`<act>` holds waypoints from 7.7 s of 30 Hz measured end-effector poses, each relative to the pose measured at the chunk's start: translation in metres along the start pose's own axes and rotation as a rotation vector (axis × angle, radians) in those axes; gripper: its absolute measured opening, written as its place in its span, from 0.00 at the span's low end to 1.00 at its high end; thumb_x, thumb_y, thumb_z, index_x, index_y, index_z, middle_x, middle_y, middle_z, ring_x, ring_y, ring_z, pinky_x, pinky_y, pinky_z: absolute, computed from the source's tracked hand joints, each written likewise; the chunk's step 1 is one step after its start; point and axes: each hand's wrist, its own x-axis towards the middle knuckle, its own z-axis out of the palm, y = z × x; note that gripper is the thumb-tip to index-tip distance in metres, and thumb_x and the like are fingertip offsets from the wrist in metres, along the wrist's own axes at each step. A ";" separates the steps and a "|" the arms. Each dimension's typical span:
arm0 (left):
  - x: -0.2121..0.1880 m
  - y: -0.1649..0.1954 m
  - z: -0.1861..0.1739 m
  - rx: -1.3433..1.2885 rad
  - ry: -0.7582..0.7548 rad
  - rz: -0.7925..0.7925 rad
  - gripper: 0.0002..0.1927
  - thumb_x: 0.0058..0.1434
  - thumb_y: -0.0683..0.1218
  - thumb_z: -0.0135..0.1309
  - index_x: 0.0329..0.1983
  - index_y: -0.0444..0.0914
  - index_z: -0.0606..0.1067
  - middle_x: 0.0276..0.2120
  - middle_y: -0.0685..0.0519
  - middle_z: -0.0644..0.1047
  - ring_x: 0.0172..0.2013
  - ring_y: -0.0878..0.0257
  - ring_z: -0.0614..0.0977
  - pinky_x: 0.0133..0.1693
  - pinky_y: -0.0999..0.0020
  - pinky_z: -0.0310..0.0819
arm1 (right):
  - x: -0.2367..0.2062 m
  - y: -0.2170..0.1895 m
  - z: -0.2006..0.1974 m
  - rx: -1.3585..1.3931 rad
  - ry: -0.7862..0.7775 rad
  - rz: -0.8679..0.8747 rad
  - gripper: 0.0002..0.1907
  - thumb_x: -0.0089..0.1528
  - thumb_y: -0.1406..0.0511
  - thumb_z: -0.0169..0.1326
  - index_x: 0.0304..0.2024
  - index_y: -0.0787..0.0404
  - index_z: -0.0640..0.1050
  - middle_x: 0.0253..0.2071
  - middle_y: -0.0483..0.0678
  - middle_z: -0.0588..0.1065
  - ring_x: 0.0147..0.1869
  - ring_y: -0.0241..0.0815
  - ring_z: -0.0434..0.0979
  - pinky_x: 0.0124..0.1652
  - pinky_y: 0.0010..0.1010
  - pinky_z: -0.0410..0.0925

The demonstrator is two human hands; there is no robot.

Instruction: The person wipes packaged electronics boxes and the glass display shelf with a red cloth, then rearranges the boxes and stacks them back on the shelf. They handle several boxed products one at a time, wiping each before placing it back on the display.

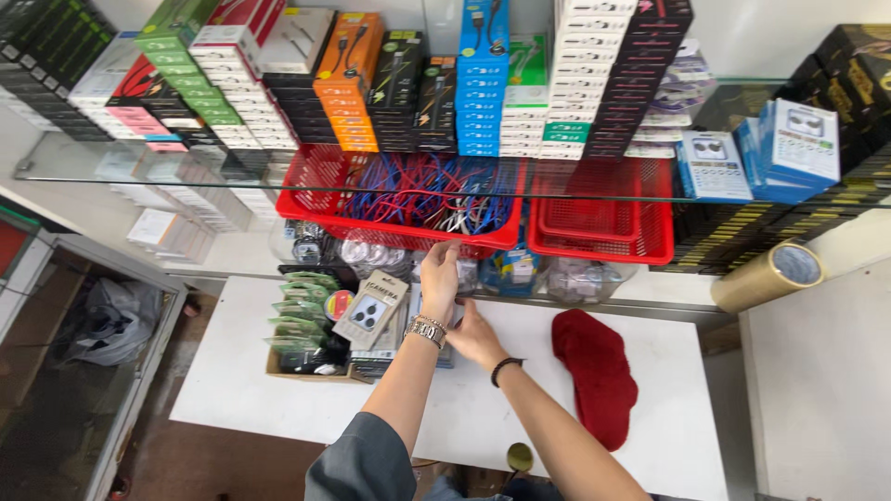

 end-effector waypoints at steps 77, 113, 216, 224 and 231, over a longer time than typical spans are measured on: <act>-0.073 0.023 0.121 0.274 -0.493 0.406 0.18 0.68 0.42 0.49 0.60 0.35 0.73 0.40 0.37 0.80 0.43 0.50 0.81 0.43 0.57 0.76 | -0.017 0.030 -0.226 0.133 0.834 -0.490 0.26 0.66 0.55 0.55 0.57 0.69 0.75 0.60 0.61 0.73 0.65 0.56 0.72 0.61 0.37 0.64; -0.032 0.043 0.151 -0.722 -0.224 -0.267 0.12 0.72 0.49 0.45 0.52 0.38 0.72 0.46 0.51 0.80 0.45 0.58 0.83 0.48 0.57 0.80 | -0.107 -0.026 -0.222 -0.150 0.733 -0.579 0.20 0.65 0.64 0.54 0.59 0.63 0.75 0.64 0.56 0.70 0.68 0.59 0.69 0.63 0.45 0.63; -0.058 -0.002 0.097 -0.219 -0.610 -0.243 0.24 0.74 0.55 0.47 0.64 0.35 0.70 0.59 0.45 0.75 0.60 0.53 0.76 0.59 0.60 0.68 | -0.040 0.033 -0.191 0.143 0.744 -0.072 0.28 0.67 0.56 0.52 0.68 0.58 0.71 0.64 0.57 0.75 0.67 0.52 0.77 0.63 0.36 0.68; -0.079 0.047 0.085 0.510 -0.463 0.783 0.21 0.61 0.36 0.50 0.59 0.31 0.71 0.53 0.35 0.75 0.52 0.38 0.77 0.52 0.56 0.72 | -0.029 0.008 -0.201 0.648 0.408 -0.194 0.30 0.65 0.56 0.57 0.64 0.65 0.70 0.59 0.51 0.75 0.60 0.40 0.74 0.56 0.32 0.67; -0.098 0.065 0.089 0.442 -0.470 0.620 0.13 0.68 0.44 0.52 0.51 0.30 0.76 0.55 0.42 0.74 0.55 0.45 0.74 0.56 0.58 0.68 | -0.025 0.005 -0.237 1.194 0.243 -0.066 0.26 0.63 0.53 0.51 0.59 0.60 0.75 0.50 0.49 0.81 0.50 0.43 0.81 0.48 0.37 0.75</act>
